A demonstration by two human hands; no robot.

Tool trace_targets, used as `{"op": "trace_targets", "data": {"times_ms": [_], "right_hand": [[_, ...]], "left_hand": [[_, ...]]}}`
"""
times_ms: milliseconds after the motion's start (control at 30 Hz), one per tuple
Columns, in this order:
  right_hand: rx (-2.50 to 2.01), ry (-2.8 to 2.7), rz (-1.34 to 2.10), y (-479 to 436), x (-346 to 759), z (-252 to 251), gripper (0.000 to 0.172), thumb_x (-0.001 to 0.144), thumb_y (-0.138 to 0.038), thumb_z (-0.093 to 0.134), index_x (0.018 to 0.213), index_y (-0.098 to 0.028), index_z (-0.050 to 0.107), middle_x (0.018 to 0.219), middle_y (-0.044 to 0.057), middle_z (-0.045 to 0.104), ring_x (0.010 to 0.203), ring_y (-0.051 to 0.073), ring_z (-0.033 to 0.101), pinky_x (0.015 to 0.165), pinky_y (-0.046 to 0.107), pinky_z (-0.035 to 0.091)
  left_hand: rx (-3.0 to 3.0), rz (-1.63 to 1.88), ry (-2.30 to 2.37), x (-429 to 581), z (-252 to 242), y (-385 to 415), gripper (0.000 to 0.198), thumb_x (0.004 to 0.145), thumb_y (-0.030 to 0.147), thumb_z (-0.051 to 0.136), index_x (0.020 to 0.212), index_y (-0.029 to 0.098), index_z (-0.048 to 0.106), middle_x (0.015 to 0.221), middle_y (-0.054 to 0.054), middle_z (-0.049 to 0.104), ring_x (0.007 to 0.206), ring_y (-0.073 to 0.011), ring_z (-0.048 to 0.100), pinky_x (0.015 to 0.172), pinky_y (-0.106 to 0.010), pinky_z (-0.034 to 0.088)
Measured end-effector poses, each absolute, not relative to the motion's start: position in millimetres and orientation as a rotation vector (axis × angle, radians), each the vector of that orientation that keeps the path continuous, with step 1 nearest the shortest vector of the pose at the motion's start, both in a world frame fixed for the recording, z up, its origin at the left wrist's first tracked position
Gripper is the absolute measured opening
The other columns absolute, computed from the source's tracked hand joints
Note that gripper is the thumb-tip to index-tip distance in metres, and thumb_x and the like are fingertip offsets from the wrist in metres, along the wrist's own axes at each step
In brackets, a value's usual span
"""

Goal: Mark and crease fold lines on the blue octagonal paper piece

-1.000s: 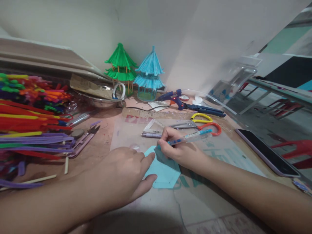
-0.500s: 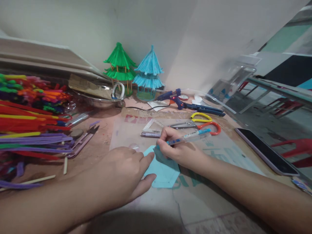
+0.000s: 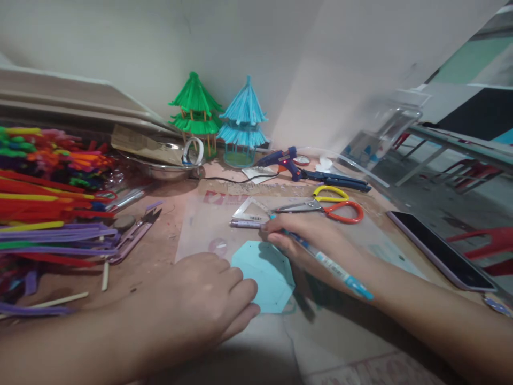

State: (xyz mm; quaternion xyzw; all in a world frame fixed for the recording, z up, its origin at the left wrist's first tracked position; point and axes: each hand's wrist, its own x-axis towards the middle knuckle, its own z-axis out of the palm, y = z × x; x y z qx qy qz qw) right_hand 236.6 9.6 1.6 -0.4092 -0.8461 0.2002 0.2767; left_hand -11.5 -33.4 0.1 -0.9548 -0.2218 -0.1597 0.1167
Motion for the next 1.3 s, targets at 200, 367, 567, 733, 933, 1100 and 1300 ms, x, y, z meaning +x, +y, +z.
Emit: {"op": "trace_targets", "data": {"times_ms": [200, 367, 567, 733, 933, 1100, 1300], "right_hand": [[-1.052, -2.437, 0.538, 3, 238, -2, 0.027, 0.088, -0.011, 0.062, 0.11, -0.025, 0.066, 0.108, 0.007, 0.075, 0.099, 0.026, 0.069, 0.085, 0.035, 0.051], [-1.004, -2.38, 0.585, 11, 236, -20, 0.022, 0.094, -0.019, 0.063, 0.115, -0.027, 0.065, 0.114, 0.006, 0.073, 0.105, 0.026, 0.069, 0.089, 0.037, 0.052], [-0.984, -2.385, 0.602, 12, 235, -21, 0.023, 0.095, -0.023, 0.062, 0.117, -0.026, 0.065, 0.114, 0.006, 0.069, 0.106, 0.024, 0.067, 0.089, 0.036, 0.053], [-1.096, -2.328, 0.606, 9, 230, -11, 0.012, 0.095, -0.023, 0.055, 0.106, -0.024, 0.059, 0.097, 0.002, 0.066, 0.085, 0.019, 0.063, 0.074, 0.029, 0.048], [-1.216, -2.365, 0.669, 7, 240, -8, 0.02, 0.092, -0.021, 0.059, 0.111, -0.026, 0.057, 0.083, -0.003, 0.066, 0.066, 0.015, 0.055, 0.06, 0.025, 0.039], [-1.307, -2.461, 0.534, -1, 240, 9, 0.013, 0.098, -0.034, 0.061, 0.106, -0.024, 0.064, 0.078, 0.001, 0.069, 0.064, 0.018, 0.057, 0.056, 0.027, 0.037], [-1.103, -2.136, 0.628, 4, 225, 7, 0.032, 0.102, -0.041, 0.051, 0.104, -0.024, 0.078, 0.086, 0.006, 0.077, 0.081, 0.023, 0.07, 0.072, 0.034, 0.05]], "left_hand": [[-2.826, -0.443, -0.678, -10, -1, -29, 0.036, 0.107, 0.025, 0.042, 0.078, 0.024, 0.063, 0.064, 0.001, 0.064, 0.053, -0.0196, 0.057, 0.054, -0.034, 0.036], [-2.817, -0.449, -0.684, -11, -2, -29, 0.036, 0.107, 0.026, 0.042, 0.077, 0.024, 0.063, 0.061, 0.002, 0.062, 0.052, -0.0186, 0.056, 0.055, -0.032, 0.039], [-2.788, -0.473, -0.649, -10, -3, -28, 0.042, 0.109, 0.026, 0.035, 0.076, 0.024, 0.061, 0.06, 0.001, 0.061, 0.05, -0.0205, 0.055, 0.053, -0.033, 0.038], [-2.774, -0.489, -0.636, -10, -3, -28, 0.04, 0.108, 0.026, 0.038, 0.076, 0.023, 0.062, 0.061, 0.0, 0.062, 0.052, -0.0197, 0.056, 0.057, -0.032, 0.041], [-2.727, -0.453, -0.66, -10, -4, -28, 0.034, 0.107, 0.03, 0.04, 0.095, 0.02, 0.07, 0.066, -0.004, 0.069, 0.057, -0.0234, 0.065, 0.061, -0.034, 0.05], [-2.679, -0.352, -0.767, -11, -5, -29, 0.038, 0.101, 0.04, 0.055, 0.119, 0.012, 0.073, 0.074, -0.011, 0.077, 0.064, -0.0303, 0.073, 0.059, -0.039, 0.056], [-2.745, -0.307, -0.785, -12, -7, -26, 0.039, 0.099, 0.042, 0.06, 0.122, 0.013, 0.073, 0.081, -0.013, 0.079, 0.069, -0.0307, 0.074, 0.06, -0.039, 0.057]]}}
